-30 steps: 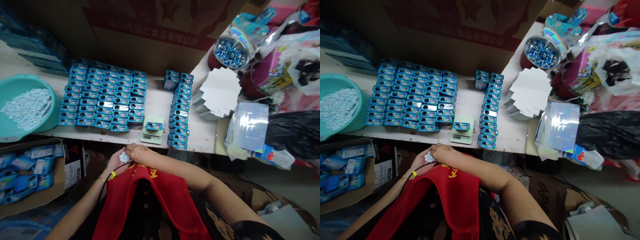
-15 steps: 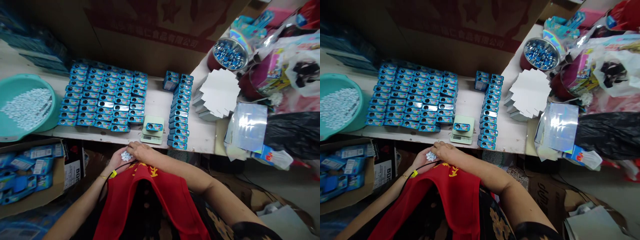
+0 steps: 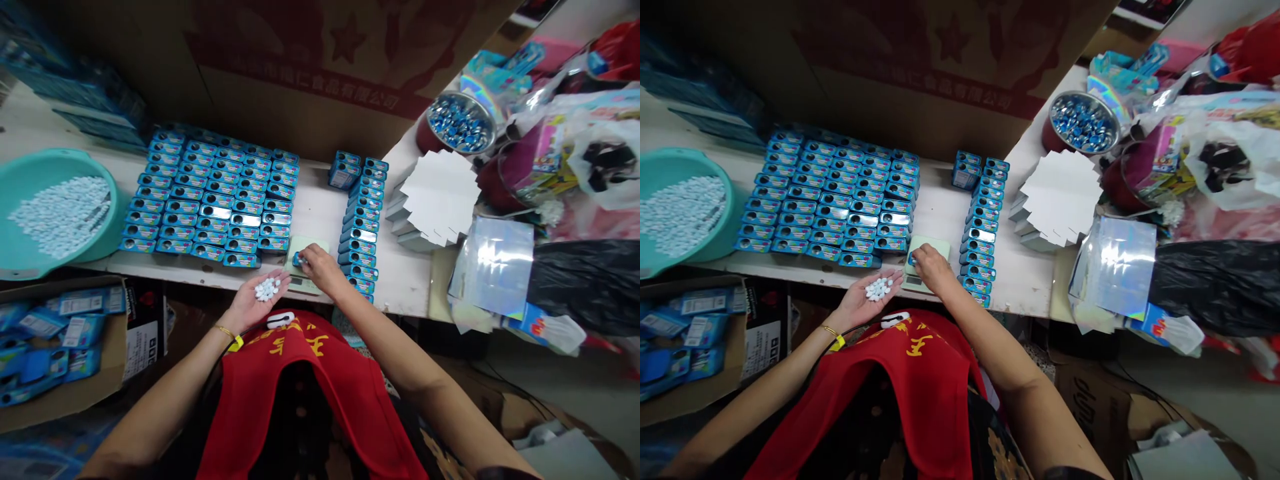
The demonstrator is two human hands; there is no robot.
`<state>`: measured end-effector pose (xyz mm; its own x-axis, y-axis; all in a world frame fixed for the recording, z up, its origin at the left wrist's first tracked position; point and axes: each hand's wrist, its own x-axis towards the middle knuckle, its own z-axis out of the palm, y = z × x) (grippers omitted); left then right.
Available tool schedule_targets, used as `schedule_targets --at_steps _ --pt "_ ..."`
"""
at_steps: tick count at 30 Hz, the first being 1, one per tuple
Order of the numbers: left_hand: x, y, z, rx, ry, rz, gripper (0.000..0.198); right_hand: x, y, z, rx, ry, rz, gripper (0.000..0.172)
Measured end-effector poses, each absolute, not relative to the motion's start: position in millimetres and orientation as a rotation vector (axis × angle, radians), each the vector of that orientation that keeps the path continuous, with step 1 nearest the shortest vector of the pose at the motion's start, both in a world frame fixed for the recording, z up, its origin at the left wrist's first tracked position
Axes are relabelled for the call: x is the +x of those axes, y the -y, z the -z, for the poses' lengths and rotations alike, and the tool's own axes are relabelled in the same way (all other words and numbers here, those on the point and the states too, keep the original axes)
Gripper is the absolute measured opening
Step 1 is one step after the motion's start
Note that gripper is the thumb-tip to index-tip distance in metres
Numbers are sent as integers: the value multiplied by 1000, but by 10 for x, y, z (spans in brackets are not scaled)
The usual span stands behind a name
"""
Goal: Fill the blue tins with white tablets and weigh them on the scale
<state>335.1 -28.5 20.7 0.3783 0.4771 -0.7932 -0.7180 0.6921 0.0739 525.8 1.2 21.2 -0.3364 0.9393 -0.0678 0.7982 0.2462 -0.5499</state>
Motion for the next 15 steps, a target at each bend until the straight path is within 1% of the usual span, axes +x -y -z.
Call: schedule_targets --at_steps 4,7,11,13,15 --pt "3283 344 -187 -318 -901 -788 33 5246 -16 -203 -1566 2182 -742 21" --pt "3204 367 -197 -337 -927 -801 34 5350 -8 -223 -1502 1987 -766 21" --pt "3112 408 -235 -361 -958 -800 35 5499 71 -304 -1563 1744 -713 18" --pt "3100 444 -249 -350 -966 -773 34 5432 165 -357 -1566 1766 -708 18" --pt "3107 488 -244 -332 -980 -743 29 5232 279 -400 -1456 1973 -786 19"
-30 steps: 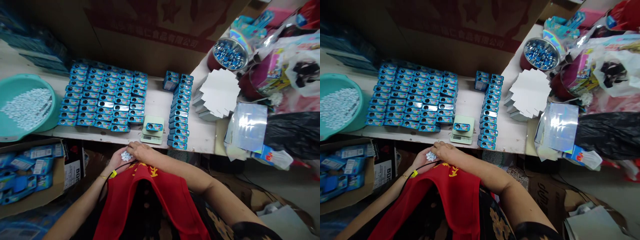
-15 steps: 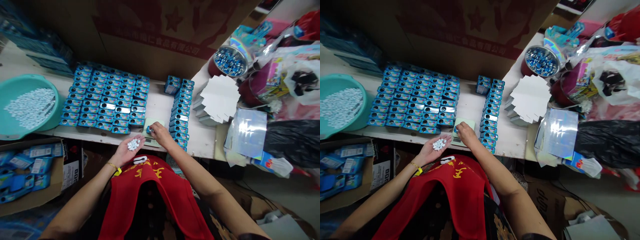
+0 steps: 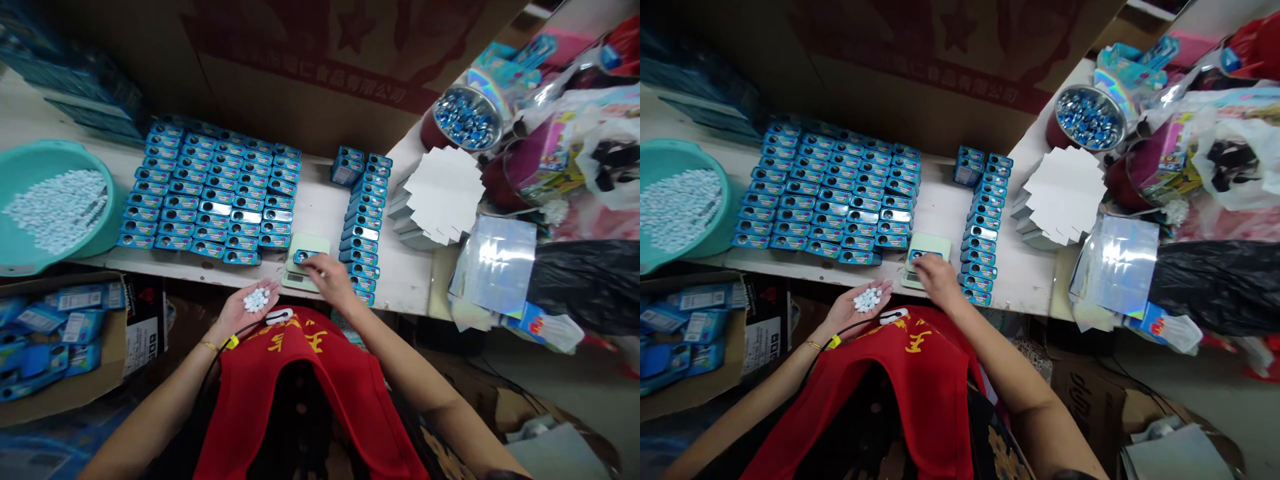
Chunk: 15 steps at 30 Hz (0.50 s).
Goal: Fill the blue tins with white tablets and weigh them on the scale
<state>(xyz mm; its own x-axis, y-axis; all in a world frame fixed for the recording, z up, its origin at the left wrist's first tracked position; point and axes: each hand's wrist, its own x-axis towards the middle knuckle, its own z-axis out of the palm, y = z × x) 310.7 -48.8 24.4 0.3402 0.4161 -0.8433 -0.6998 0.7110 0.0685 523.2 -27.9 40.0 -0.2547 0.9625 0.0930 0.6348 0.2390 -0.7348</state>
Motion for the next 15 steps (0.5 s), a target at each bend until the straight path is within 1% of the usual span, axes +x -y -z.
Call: schedule_targets --at_steps 3,6,9,15 --pt "3107 558 -195 -307 -1011 -706 20 4817 420 -424 -1169 2441 -863 20" --pt "3050 623 -124 -311 -997 -676 20 4530 477 -403 -1039 2703 -811 20" --pt "2977 680 -84 -338 -987 -684 20 4460 486 -360 -1006 2755 -812 13" --pt "2989 729 -125 -341 -1065 -659 20 4486 513 -297 -1022 2732 -865 9"
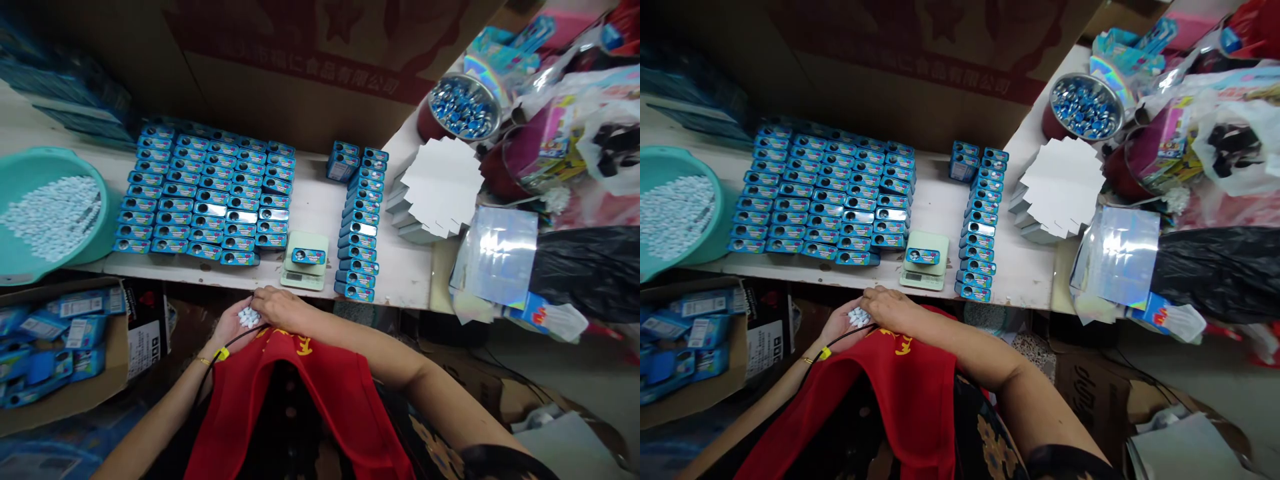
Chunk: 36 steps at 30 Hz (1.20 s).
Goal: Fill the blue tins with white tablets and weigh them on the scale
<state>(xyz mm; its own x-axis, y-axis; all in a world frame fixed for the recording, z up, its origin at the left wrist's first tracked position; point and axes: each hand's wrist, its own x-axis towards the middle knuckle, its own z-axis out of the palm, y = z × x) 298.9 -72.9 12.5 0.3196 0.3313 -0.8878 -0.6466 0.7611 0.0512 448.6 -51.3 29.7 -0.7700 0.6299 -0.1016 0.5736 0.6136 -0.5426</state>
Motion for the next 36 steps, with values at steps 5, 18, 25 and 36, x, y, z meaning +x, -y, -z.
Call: schedule_targets --at_steps 5,18,25,36 --pt "3036 726 -157 -319 -1098 -636 23 4494 535 -292 -1011 2729 -903 7" --pt "3267 435 -153 -256 -921 -688 16 4963 393 -310 -1146 2194 -843 16" --pt "3172 411 -186 -303 -1030 -742 17 5355 48 -252 -1476 2275 -617 24" --pt "2583 693 25 -389 -1155 -858 20 5028 48 -270 -1549 2614 -505 41"
